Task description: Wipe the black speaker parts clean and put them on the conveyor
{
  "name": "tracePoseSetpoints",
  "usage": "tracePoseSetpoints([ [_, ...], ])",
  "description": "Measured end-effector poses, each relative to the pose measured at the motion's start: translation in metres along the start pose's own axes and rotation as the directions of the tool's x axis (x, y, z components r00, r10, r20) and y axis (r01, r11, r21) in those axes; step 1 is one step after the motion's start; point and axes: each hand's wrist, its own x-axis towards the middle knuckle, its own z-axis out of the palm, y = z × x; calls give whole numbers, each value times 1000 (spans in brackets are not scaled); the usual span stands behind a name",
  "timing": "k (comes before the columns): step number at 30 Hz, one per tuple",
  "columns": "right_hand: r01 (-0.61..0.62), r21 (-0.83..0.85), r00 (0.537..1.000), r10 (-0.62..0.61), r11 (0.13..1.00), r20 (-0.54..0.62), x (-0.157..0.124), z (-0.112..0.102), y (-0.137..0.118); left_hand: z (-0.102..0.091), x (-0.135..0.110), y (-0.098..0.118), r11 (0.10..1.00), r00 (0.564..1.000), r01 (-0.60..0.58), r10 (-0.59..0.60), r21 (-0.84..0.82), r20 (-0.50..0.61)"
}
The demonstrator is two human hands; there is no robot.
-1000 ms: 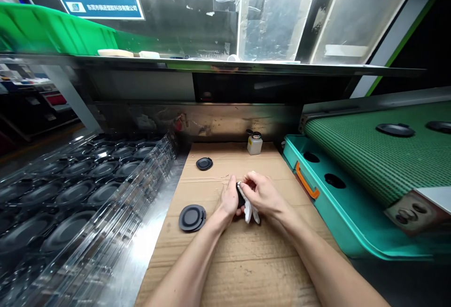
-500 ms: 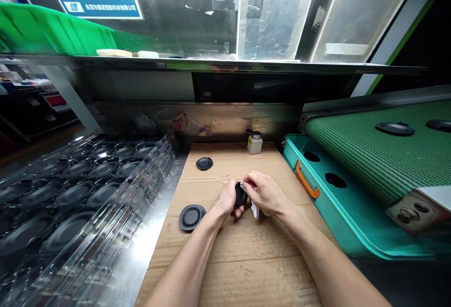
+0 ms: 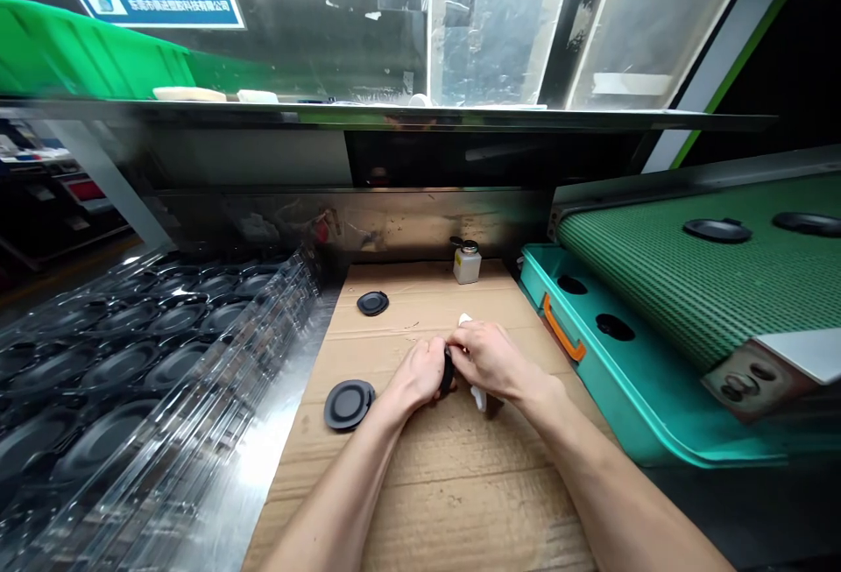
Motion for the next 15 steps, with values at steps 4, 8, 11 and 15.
tracePoseSetpoints([
  [4, -16, 11, 1000, 16, 1000, 0, 1, 1, 0, 1, 1, -4, 999, 999, -36, 36, -6, 14],
  [8, -49, 13, 999, 48, 999, 22, 1, 1, 2, 1, 0, -4, 998, 998, -57, 57, 24, 11],
  [11, -4, 38, 1000, 5, 999, -13, 1, 0, 2, 3, -1, -3, 997, 997, -81, 81, 15, -2],
  [15, -51, 41, 999, 50, 998, 14, 1, -1, 2, 4, -2, -3, 999, 999, -36, 36, 34, -2],
])
